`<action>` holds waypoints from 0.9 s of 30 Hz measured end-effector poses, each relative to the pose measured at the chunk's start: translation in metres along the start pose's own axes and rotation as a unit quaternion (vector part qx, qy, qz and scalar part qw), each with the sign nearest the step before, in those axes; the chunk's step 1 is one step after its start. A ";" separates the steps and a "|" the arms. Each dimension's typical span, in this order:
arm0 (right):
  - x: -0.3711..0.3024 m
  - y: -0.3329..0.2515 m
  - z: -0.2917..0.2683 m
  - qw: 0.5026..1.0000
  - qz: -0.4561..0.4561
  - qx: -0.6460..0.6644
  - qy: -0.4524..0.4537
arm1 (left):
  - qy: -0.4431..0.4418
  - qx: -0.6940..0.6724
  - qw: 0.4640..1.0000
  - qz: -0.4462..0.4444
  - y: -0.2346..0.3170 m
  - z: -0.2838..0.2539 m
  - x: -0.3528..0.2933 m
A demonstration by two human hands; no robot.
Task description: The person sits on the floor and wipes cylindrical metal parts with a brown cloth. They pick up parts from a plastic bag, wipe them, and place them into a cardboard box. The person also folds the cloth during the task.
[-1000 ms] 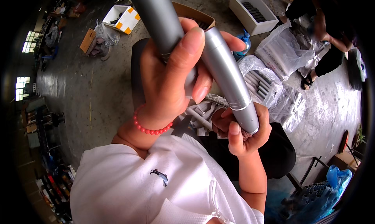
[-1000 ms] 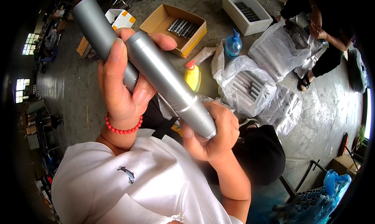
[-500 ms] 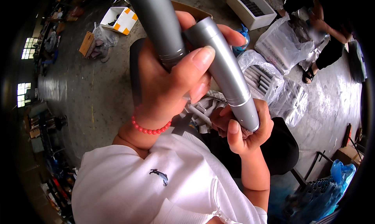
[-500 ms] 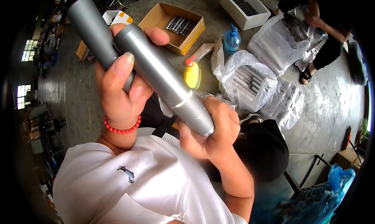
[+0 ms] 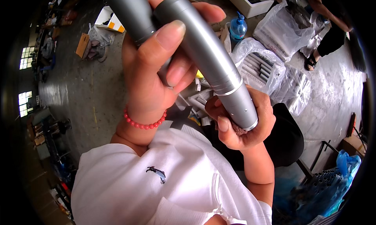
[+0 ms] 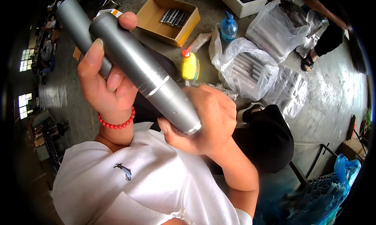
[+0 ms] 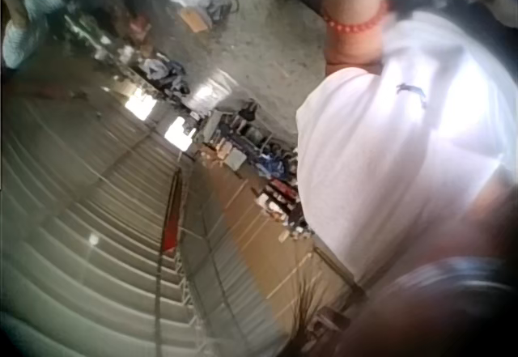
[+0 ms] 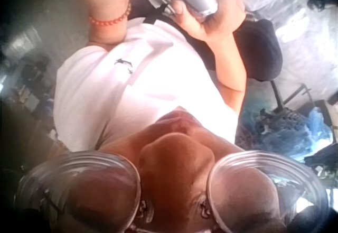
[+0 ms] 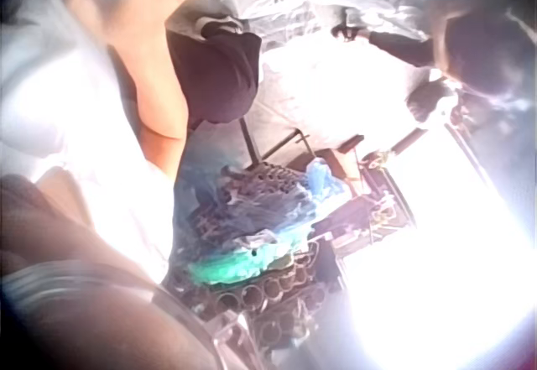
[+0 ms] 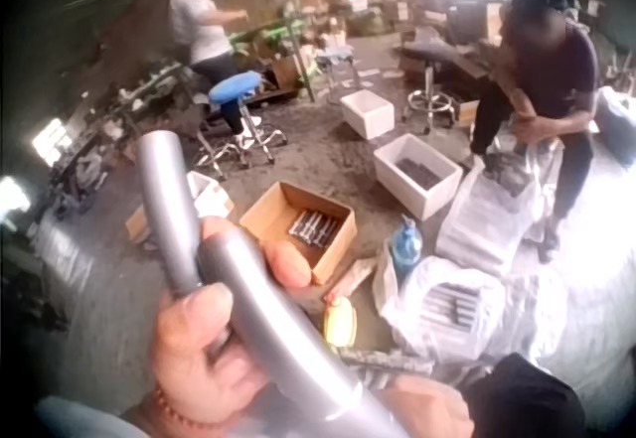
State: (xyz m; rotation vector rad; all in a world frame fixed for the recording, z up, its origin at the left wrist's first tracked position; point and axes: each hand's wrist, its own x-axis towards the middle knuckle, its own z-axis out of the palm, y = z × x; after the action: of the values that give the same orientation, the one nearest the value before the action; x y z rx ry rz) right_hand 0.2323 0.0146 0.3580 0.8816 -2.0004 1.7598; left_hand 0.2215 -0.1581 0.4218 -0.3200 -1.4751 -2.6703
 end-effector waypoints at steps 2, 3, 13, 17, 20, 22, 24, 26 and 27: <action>-0.002 0.000 0.001 0.999 0.020 0.044 0.001 | -0.022 0.009 0.999 0.023 -0.001 -0.004 0.001; -0.009 -0.001 -0.001 0.995 0.051 0.082 0.000 | -0.033 0.009 0.999 0.035 -0.003 -0.007 0.000; -0.013 -0.002 -0.005 0.986 0.130 0.105 -0.008 | -0.071 -0.020 0.994 0.082 0.002 -0.004 -0.006; -0.009 0.000 -0.004 0.993 0.093 0.074 -0.017 | -0.084 -0.026 0.993 0.083 0.001 -0.005 -0.006; -0.007 -0.003 -0.007 0.987 0.116 0.110 -0.008 | -0.089 -0.027 0.992 0.079 0.001 -0.004 -0.005; -0.007 -0.005 -0.008 0.975 0.149 0.164 -0.003 | -0.099 -0.032 0.991 0.082 0.000 -0.004 -0.005; -0.007 -0.005 -0.008 0.961 0.179 0.210 -0.007 | -0.114 -0.043 0.988 0.091 -0.003 -0.006 -0.005; -0.003 -0.007 -0.010 0.956 0.202 0.214 -0.017 | -0.130 -0.050 0.986 0.096 -0.005 -0.008 -0.004; 0.000 -0.009 -0.011 0.955 0.212 0.208 -0.025 | -0.135 -0.049 0.985 0.098 -0.006 -0.008 -0.003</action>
State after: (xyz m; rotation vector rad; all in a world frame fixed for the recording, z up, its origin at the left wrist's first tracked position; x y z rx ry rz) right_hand 0.2367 0.0248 0.3665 0.6405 -1.9915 2.4849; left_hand 0.2227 -0.1619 0.4120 -0.8174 -1.2934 -2.6241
